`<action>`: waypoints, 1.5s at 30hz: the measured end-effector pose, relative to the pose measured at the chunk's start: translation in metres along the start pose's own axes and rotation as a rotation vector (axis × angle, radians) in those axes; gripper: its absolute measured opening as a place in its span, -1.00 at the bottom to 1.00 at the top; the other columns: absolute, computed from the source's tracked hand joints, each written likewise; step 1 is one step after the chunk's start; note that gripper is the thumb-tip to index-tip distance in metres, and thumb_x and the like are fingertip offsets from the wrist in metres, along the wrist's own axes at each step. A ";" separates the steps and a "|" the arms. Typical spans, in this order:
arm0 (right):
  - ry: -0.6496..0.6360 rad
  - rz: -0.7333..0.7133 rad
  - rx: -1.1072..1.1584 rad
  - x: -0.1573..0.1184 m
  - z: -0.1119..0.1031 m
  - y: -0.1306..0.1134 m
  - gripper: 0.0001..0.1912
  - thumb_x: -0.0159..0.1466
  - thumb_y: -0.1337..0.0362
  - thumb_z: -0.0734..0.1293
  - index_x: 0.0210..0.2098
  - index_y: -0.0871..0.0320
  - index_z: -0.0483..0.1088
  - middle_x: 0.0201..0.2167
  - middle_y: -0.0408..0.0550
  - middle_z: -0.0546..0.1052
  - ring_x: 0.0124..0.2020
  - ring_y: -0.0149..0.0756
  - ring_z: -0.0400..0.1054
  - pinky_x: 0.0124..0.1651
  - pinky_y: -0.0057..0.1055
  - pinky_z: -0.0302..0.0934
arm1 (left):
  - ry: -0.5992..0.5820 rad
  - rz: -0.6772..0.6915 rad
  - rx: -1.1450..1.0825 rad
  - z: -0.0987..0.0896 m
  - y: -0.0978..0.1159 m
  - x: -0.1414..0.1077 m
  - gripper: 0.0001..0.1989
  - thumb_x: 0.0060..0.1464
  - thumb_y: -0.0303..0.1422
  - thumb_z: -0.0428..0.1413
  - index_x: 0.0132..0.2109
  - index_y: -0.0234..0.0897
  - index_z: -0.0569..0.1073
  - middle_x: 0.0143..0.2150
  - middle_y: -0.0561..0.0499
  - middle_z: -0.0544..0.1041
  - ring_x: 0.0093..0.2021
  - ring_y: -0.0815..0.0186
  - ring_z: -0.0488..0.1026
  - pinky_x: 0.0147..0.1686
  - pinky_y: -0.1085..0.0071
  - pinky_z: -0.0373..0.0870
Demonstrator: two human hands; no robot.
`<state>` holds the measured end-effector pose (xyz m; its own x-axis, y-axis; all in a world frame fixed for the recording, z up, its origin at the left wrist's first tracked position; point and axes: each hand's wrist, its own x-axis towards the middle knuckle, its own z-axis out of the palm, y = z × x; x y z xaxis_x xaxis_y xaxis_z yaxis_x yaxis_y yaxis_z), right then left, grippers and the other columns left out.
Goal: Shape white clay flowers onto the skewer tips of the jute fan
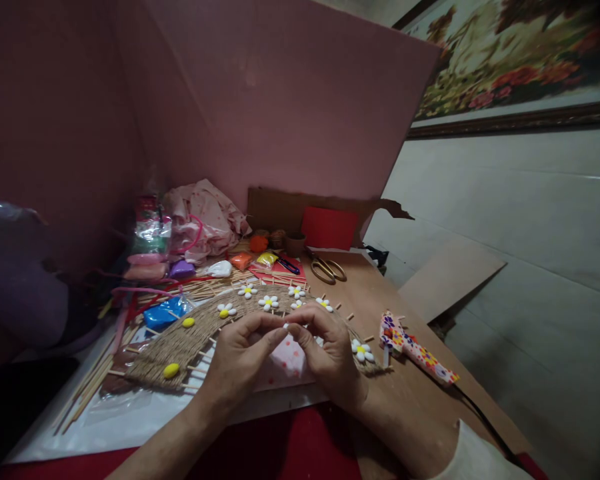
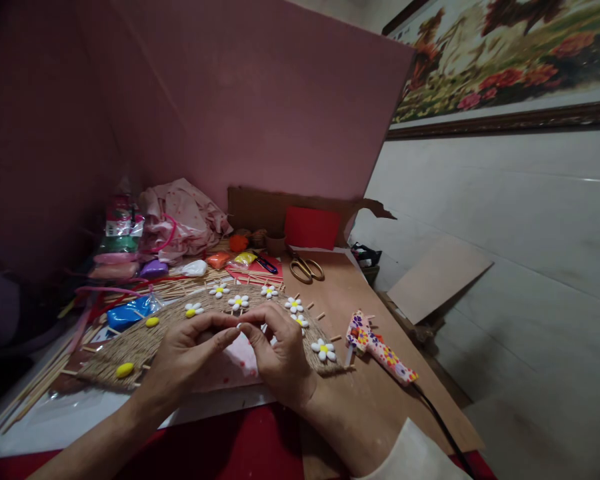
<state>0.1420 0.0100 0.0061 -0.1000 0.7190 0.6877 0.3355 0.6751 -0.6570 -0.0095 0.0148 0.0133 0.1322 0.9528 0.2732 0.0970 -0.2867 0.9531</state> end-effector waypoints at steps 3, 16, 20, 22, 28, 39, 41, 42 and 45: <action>0.000 -0.006 -0.008 -0.001 0.000 0.002 -0.94 0.23 0.36 0.29 -0.32 0.16 0.42 -0.42 -0.11 0.43 -0.37 -0.37 0.31 -0.34 -0.44 0.15 | 0.000 0.036 0.063 0.001 0.000 -0.002 -0.89 -0.05 -0.31 0.20 -0.36 -0.24 0.57 -0.39 -0.01 0.58 -0.36 0.29 0.45 -0.33 0.45 0.31; -0.164 0.034 -0.111 -0.004 0.005 0.006 -0.90 0.24 0.38 0.26 -0.38 0.20 0.41 -0.43 -0.09 0.43 -0.35 -0.37 0.31 -0.29 -0.43 0.15 | 0.294 0.199 0.939 -0.056 0.010 0.028 -0.84 0.02 -0.38 0.05 -0.33 -0.25 0.53 -0.32 -0.04 0.56 -0.28 0.19 0.46 -0.31 0.35 0.30; -0.305 0.022 -0.144 -0.008 0.006 0.006 -0.90 0.23 0.39 0.26 -0.37 0.20 0.42 -0.45 -0.11 0.41 -0.42 -0.41 0.28 -0.35 -0.45 0.13 | 0.208 0.034 1.300 -0.069 0.015 0.032 -0.74 0.01 -0.43 -0.02 -0.29 -0.24 0.58 -0.25 -0.13 0.57 -0.22 0.05 0.44 -0.33 0.26 0.24; -0.330 0.003 -0.157 -0.008 0.006 0.006 -0.90 0.23 0.39 0.26 -0.37 0.20 0.41 -0.45 -0.11 0.41 -0.42 -0.41 0.28 -0.35 -0.45 0.13 | 0.137 -0.002 1.398 -0.072 0.014 0.033 -0.72 -0.01 -0.45 -0.03 -0.32 -0.21 0.59 -0.25 -0.14 0.57 -0.20 0.02 0.41 -0.31 0.21 0.20; -0.323 -0.014 -0.152 -0.008 0.006 0.007 -0.91 0.22 0.40 0.26 -0.36 0.20 0.42 -0.46 -0.11 0.42 -0.41 -0.41 0.28 -0.34 -0.45 0.14 | 0.042 -0.039 1.493 -0.075 0.005 0.036 -0.71 -0.01 -0.43 -0.04 -0.46 -0.14 0.57 -0.33 -0.12 0.57 -0.20 -0.03 0.33 -0.33 0.13 0.07; -0.309 -0.020 -0.152 -0.009 0.006 0.007 -0.90 0.22 0.39 0.26 -0.37 0.20 0.43 -0.46 -0.10 0.43 -0.43 -0.42 0.28 -0.36 -0.46 0.13 | 0.017 -0.075 1.524 -0.076 0.001 0.035 -0.71 0.01 -0.40 -0.06 -0.41 -0.20 0.57 -0.29 -0.15 0.56 -0.19 0.02 0.30 -0.31 0.19 0.01; -0.309 -0.018 -0.154 -0.009 0.006 0.007 -0.90 0.23 0.39 0.26 -0.37 0.20 0.43 -0.46 -0.10 0.43 -0.43 -0.42 0.28 -0.36 -0.46 0.13 | 0.015 -0.086 1.525 -0.075 0.002 0.035 -0.71 0.01 -0.41 -0.06 -0.40 -0.21 0.57 -0.27 -0.15 0.56 -0.18 0.02 0.30 -0.32 0.19 0.01; -0.310 -0.017 -0.155 -0.009 0.006 0.007 -0.90 0.22 0.39 0.26 -0.37 0.20 0.43 -0.46 -0.10 0.43 -0.43 -0.42 0.28 -0.36 -0.46 0.13 | 0.016 -0.091 1.524 -0.075 0.003 0.035 -0.70 0.01 -0.41 -0.07 -0.39 -0.21 0.57 -0.27 -0.15 0.56 -0.18 0.02 0.31 -0.32 0.20 0.01; -0.314 -0.014 -0.153 -0.009 0.006 0.007 -0.90 0.22 0.39 0.26 -0.38 0.20 0.43 -0.46 -0.10 0.43 -0.42 -0.41 0.29 -0.36 -0.45 0.14 | 0.008 -0.095 1.511 -0.074 0.004 0.036 -0.72 -0.02 -0.43 -0.05 -0.45 -0.22 0.56 -0.32 -0.14 0.55 -0.21 0.04 0.31 -0.32 0.22 0.02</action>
<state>0.1395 0.0090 -0.0064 -0.3811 0.7420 0.5516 0.4667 0.6694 -0.5780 -0.0771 0.0558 0.0363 0.0623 0.9722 0.2255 0.9971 -0.0505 -0.0573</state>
